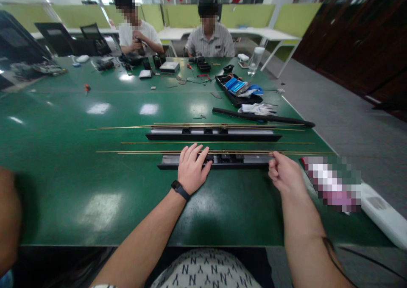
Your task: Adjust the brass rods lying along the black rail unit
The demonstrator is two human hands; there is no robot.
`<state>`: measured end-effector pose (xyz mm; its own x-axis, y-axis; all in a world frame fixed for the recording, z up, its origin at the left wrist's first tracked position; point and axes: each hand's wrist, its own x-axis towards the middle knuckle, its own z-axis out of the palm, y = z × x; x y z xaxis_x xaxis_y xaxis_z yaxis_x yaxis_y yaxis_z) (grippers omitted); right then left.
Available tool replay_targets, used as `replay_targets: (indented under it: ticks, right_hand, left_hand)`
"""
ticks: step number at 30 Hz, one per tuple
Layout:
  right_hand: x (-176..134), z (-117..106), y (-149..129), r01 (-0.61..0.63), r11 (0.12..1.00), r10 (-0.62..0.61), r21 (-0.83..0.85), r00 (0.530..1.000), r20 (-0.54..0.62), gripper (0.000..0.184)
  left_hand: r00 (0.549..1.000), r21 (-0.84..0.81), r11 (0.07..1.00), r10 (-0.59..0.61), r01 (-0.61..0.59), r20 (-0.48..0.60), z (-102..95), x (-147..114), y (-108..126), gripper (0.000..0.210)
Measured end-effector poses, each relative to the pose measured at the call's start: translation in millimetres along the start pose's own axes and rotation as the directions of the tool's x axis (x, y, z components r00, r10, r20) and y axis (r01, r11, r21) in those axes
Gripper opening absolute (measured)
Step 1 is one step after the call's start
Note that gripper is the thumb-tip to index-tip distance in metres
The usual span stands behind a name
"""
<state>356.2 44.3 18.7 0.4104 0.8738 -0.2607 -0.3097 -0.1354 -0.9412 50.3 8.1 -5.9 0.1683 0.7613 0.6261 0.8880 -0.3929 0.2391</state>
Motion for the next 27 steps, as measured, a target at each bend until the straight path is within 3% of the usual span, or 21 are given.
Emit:
replay_targets:
  ticks: [5, 13, 22, 27]
  right_hand:
    - [-4.7, 2.8, 1.4, -0.077, 0.996, 0.085, -0.056, 0.980, 0.178, 0.029]
    - [1.3, 1.1, 5.3, -0.011, 1.000, 0.011, -0.003, 0.999, 0.045, 0.025]
    - [-8.4, 7.2, 2.9, -0.108, 0.992, 0.120, -0.069, 0.970, 0.211, 0.030]
    - [-4.6, 6.2, 1.9, -0.046, 0.999, 0.047, -0.017, 0.997, 0.054, 0.024]
  left_hand:
    - [1.000, 0.003, 1.000, -0.002, 0.002, 0.000, -0.3, -0.2, 0.9, 0.043]
    - [1.000, 0.006, 1.000, 0.003, -0.003, 0.002, 0.4, -0.2, 0.2, 0.043]
    - [1.000, 0.002, 1.000, -0.001, 0.001, 0.002, 1.6, -2.0, -0.6, 0.043]
    - [1.000, -0.004, 1.000, -0.002, 0.002, 0.003, 1.8, -1.6, -0.9, 0.044]
